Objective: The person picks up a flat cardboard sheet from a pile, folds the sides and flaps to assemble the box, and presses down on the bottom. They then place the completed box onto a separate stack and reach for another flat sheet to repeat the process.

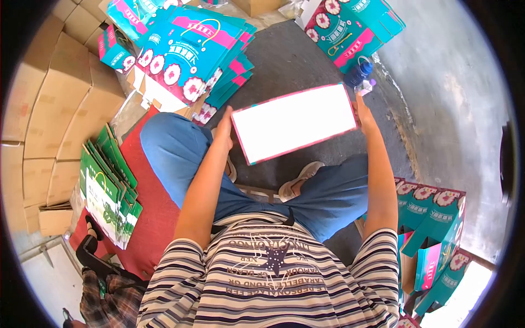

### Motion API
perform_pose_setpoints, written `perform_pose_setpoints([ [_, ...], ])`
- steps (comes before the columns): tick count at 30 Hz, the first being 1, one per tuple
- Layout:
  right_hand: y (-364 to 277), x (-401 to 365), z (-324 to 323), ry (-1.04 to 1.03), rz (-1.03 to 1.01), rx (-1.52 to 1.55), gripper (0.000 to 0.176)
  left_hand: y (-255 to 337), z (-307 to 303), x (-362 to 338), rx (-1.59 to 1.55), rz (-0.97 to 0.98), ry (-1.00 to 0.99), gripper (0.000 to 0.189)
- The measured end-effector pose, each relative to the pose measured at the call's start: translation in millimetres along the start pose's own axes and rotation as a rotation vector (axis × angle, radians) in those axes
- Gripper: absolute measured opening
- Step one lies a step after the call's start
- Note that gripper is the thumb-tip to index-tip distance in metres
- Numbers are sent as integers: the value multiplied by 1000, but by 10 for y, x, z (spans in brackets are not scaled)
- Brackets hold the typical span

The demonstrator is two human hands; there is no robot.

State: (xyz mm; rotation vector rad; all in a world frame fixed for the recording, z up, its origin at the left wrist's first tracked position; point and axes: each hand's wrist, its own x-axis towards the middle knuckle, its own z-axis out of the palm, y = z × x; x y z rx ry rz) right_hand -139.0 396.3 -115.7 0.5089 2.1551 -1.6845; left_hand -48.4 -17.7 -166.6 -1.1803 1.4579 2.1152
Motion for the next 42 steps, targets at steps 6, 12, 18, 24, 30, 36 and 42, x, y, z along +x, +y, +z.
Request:
perform_pose_setpoints([
  [6,428,125,-29,-145,72,-245,70,-75,9,-76,-109,-103,-218,39],
  [12,-62,-306,-182,-384,19,326,53,19,126,-282,-131,-46,-453,34],
  [18,-24,-469,-268,37,-104,212,50,145,236,-421,-163,613,-332,54],
  [24,252,-400,-212,-71,-142,170,48,17,197,-364,-51,400,-224,73],
  [30,18,-545,5,-252,50,255,47,-206,83,-11,-245,266,-450,65],
  [36,332,-287,94,-134,-27,79,48,-267,101,37,420,535,40,49],
  [42,388,-131,17,30,-211,-693,43,-213,157,-231,709,768,16,51],
])
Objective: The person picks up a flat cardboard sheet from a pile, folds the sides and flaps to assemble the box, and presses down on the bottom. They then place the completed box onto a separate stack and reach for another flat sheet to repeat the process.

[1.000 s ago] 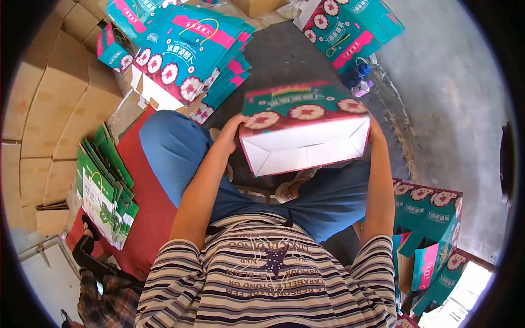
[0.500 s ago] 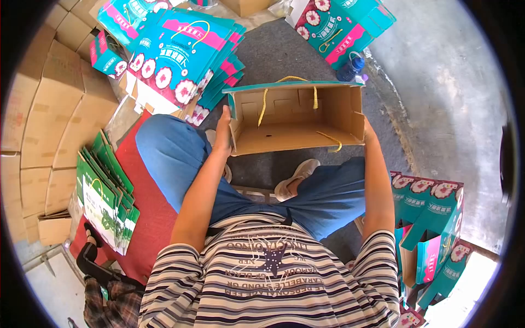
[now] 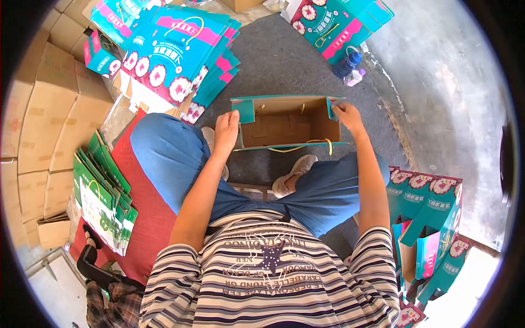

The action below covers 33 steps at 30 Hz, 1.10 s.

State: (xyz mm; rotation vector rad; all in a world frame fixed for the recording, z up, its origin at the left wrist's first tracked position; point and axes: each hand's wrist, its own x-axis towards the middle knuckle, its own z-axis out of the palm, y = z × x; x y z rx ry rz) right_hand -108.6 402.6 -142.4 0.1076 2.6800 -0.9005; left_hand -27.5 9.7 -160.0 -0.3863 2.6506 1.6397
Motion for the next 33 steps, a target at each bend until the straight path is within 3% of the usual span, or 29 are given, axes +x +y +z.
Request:
perform_pose_setpoints([
  [2,-301,-151,6,206,-256,-57,43,-23,7,-24,32,181,-42,51],
  [3,-424,-179,-9,205,-255,-56,43,46,-3,-71,57,177,-67,53],
  [5,-587,-214,-18,-130,-214,-185,40,104,-33,-110,130,176,-130,59],
  [7,-605,-221,50,-151,-184,-198,38,164,-60,-161,248,154,-186,71],
  [12,-397,-73,153,-209,-234,-252,41,303,-131,-160,408,190,-213,69],
  [17,-229,-9,61,-334,-73,76,37,283,-131,-137,439,217,-225,69],
  [21,-165,-87,-56,-317,-81,208,34,258,-103,-151,418,211,-187,68],
  [24,-227,-210,-184,-266,-85,248,31,235,-94,-157,414,213,-176,67],
  [26,-349,-295,-256,25,-264,-258,24,230,-92,-153,415,223,-167,66],
  [27,-382,-319,-257,24,-264,-258,24,250,-100,-148,412,195,-192,64],
  [29,-434,-373,-225,274,-609,-597,15,277,-110,-148,411,162,-223,62],
  [33,-629,-527,-148,266,-766,-621,11,284,-91,-159,379,169,-230,61],
])
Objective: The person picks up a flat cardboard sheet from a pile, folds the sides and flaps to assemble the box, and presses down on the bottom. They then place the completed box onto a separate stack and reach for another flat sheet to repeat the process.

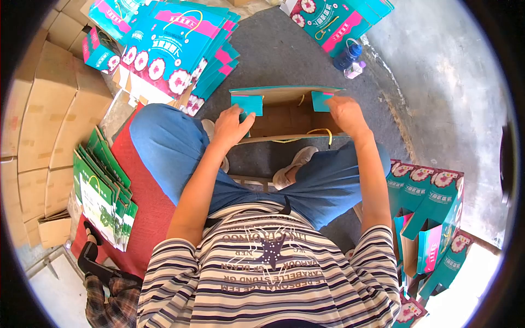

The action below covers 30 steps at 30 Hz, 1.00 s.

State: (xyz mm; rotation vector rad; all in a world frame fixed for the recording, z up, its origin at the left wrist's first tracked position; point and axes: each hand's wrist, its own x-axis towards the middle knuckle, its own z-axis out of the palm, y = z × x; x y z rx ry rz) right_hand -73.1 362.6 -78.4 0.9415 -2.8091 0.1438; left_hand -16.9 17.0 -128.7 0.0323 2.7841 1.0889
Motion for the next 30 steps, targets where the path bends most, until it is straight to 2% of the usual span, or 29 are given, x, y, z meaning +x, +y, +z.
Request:
perform_pose_setpoints([
  [2,-251,-44,-235,-146,88,222,16,9,-6,-2,0,6,24,60],
  [3,-346,-32,-363,-148,85,226,16,47,-50,1,-11,5,-14,60],
  [5,-467,-40,-556,-567,267,310,21,58,-52,-8,-17,8,-60,59],
  [7,-424,-116,-462,-636,275,309,26,25,22,-1,17,16,22,59],
  [9,-356,-160,-340,-569,124,225,23,-12,67,3,41,48,48,59],
  [10,-342,-132,-310,-568,123,225,23,-33,78,4,64,76,76,59],
  [12,-342,-26,-251,-479,224,625,22,-59,96,1,59,74,80,58],
  [13,-353,38,-227,-481,223,625,22,-63,104,-7,54,73,80,58],
  [15,-377,161,-181,-446,510,1178,25,-74,104,5,48,79,75,58],
  [16,-388,178,-151,-411,528,1181,32,-83,98,11,44,85,70,58],
  [17,-355,174,-82,-410,525,1182,32,-91,96,8,45,84,72,58],
  [19,-212,123,137,-226,523,897,31,-70,82,-4,43,72,72,57],
  [20,-148,90,257,-227,522,896,31,-67,80,1,42,71,73,57],
  [22,-96,60,385,96,420,426,27,-82,101,14,40,88,81,57],
  [23,-56,47,441,93,421,425,27,-92,111,19,39,87,80,57],
  [25,-97,112,391,239,662,378,26,-95,106,18,45,92,75,56],
  [26,-97,149,368,238,662,379,26,-95,100,14,45,90,75,56],
  [28,-44,199,359,432,739,476,33,-71,82,10,57,89,63,56],
  [29,-36,195,350,433,738,477,33,-56,72,10,58,89,65,56],
  [30,-35,186,340,330,731,451,35,-40,56,5,38,74,57,56],
])
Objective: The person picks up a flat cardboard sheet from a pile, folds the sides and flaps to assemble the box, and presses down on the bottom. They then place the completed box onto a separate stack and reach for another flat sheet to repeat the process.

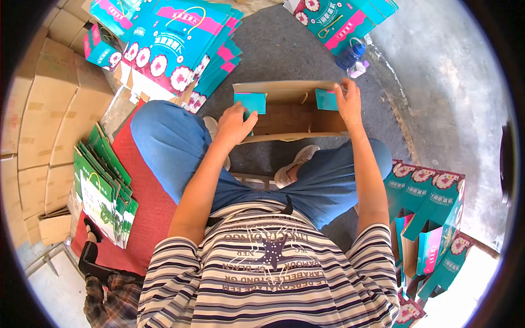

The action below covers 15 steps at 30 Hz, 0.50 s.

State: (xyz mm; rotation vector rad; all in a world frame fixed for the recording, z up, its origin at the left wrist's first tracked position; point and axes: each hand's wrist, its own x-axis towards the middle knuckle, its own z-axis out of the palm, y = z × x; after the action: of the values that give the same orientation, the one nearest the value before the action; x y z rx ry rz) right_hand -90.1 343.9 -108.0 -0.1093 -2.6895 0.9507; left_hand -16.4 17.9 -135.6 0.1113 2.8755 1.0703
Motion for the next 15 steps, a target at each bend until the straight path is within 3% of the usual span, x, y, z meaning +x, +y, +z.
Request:
perform_pose_setpoints([
  [5,-34,10,-145,-209,88,-174,38,-58,-19,-30,-62,10,64,53],
  [7,16,-22,-207,-228,-27,-155,41,-39,-77,-46,-260,-99,6,52],
  [11,163,-28,-240,-326,-83,-70,44,-97,-122,-75,-292,-207,3,53],
  [13,60,-49,-313,-555,-7,-253,47,-56,-227,-71,-216,-265,-142,52],
  [15,51,-132,-224,-498,-121,-426,50,-85,-164,-100,-206,-239,-32,50],
])
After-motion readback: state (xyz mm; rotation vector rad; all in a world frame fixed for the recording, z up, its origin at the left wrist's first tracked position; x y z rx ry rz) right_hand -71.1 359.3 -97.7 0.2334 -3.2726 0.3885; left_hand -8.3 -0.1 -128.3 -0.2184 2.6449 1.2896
